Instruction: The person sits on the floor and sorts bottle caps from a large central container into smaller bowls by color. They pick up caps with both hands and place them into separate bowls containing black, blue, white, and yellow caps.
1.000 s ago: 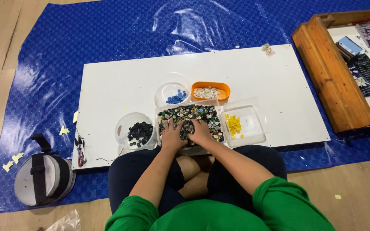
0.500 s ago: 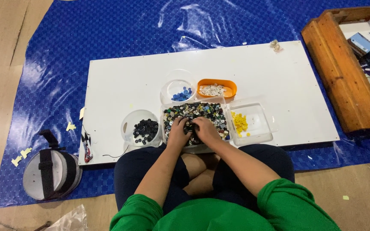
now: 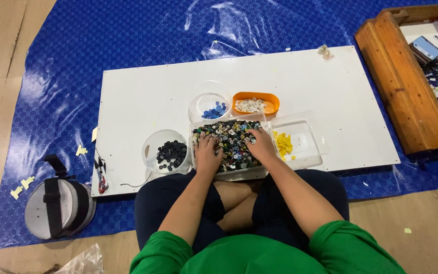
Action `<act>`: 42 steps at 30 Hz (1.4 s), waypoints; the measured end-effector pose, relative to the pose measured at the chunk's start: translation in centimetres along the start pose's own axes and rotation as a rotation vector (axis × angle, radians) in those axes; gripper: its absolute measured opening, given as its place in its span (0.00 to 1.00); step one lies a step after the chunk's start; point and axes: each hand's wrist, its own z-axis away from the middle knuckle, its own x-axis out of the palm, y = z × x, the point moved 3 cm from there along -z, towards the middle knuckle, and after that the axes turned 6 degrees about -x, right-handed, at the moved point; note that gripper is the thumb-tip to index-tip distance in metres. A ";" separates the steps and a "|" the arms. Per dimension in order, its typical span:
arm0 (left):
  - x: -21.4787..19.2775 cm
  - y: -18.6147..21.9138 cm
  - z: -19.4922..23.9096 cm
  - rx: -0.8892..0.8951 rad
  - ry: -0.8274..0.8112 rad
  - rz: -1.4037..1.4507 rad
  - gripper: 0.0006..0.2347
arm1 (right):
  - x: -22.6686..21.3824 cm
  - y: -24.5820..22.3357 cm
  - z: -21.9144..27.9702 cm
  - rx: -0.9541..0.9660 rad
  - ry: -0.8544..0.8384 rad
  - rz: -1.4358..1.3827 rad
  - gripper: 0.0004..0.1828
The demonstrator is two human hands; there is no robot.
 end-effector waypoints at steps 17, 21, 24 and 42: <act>0.8 -2.4 -1.0 -0.247 0.015 0.317 0.15 | 5.6 3.6 -2.9 -0.032 -0.130 -0.195 0.41; 0.8 -2.0 -1.0 -0.192 0.010 0.278 0.13 | 5.8 1.9 -1.6 -0.226 -0.070 -0.045 0.31; 0.0 -0.5 -0.2 -0.123 0.020 0.238 0.12 | 6.3 -0.2 -0.5 -0.448 -0.024 0.295 0.26; 1.5 4.7 5.4 0.999 0.490 0.129 0.04 | 11.2 -2.7 1.0 -1.390 0.260 0.940 0.43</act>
